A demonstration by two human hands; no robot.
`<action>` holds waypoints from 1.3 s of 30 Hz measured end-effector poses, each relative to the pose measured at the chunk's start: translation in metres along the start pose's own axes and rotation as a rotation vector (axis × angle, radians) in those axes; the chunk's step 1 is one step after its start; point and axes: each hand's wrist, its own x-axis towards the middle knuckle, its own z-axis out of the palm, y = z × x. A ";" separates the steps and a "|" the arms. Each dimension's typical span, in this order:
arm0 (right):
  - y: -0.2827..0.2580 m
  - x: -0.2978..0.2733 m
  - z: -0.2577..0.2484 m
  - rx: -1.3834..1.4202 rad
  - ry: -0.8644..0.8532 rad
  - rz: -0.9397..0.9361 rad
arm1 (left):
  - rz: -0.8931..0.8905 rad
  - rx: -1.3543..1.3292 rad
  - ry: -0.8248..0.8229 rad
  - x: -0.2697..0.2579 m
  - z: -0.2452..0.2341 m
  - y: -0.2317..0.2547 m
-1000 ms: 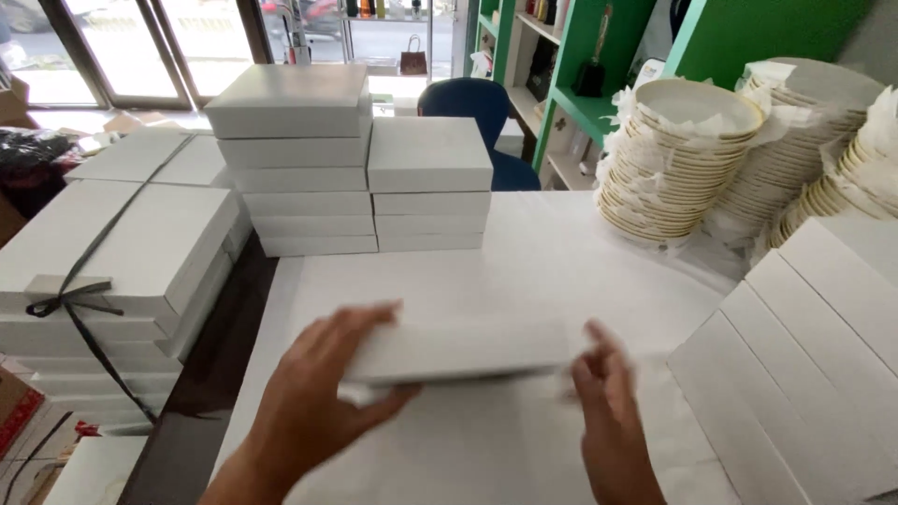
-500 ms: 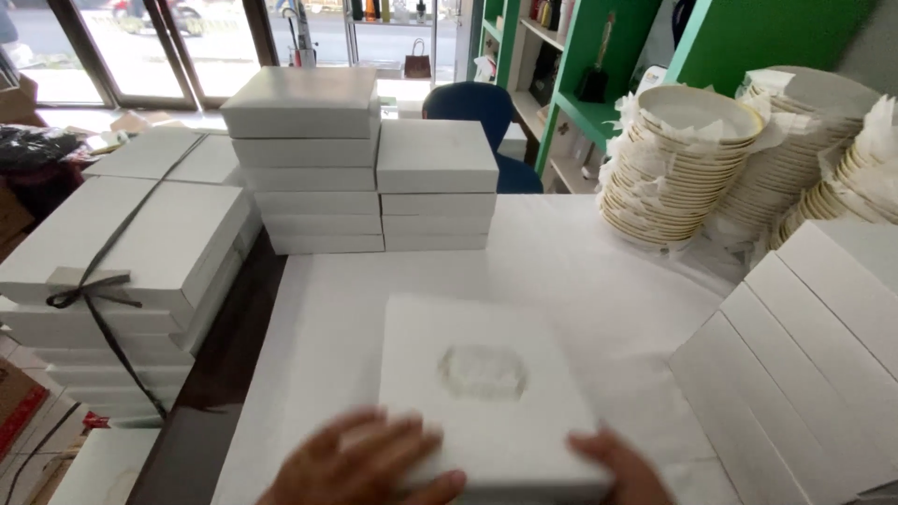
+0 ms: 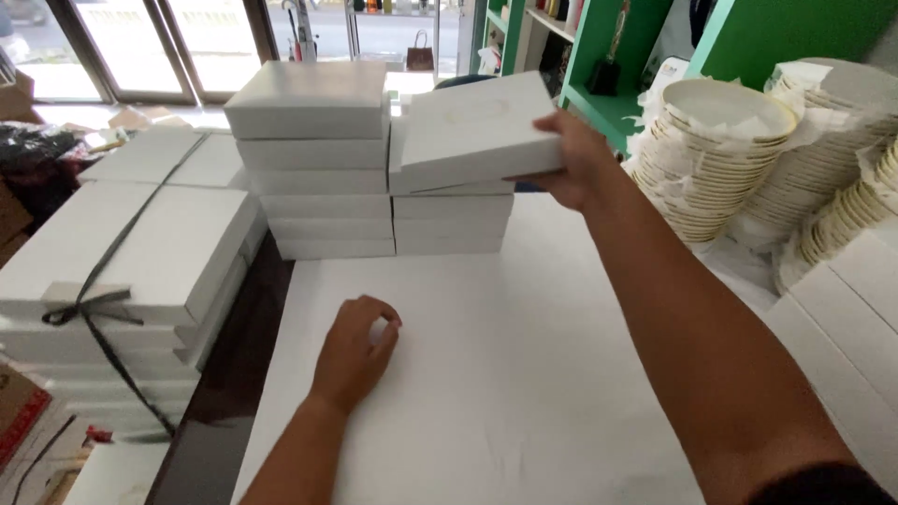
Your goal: Packing ceramic plates into individual white boxes with protective paper wrapping.
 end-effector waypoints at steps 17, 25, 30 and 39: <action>0.045 0.079 0.023 -1.219 0.247 -0.346 | -0.018 -0.103 -0.189 0.006 0.010 -0.005; 0.054 0.072 0.012 -1.431 0.376 -0.803 | -0.130 -0.123 -0.218 0.007 0.006 0.003; 0.071 0.078 0.013 -0.903 0.179 -0.614 | -0.142 -0.104 -0.243 0.008 0.003 0.004; 0.072 0.066 0.019 -0.806 0.155 -0.557 | -0.206 -0.106 -0.261 0.008 0.003 0.010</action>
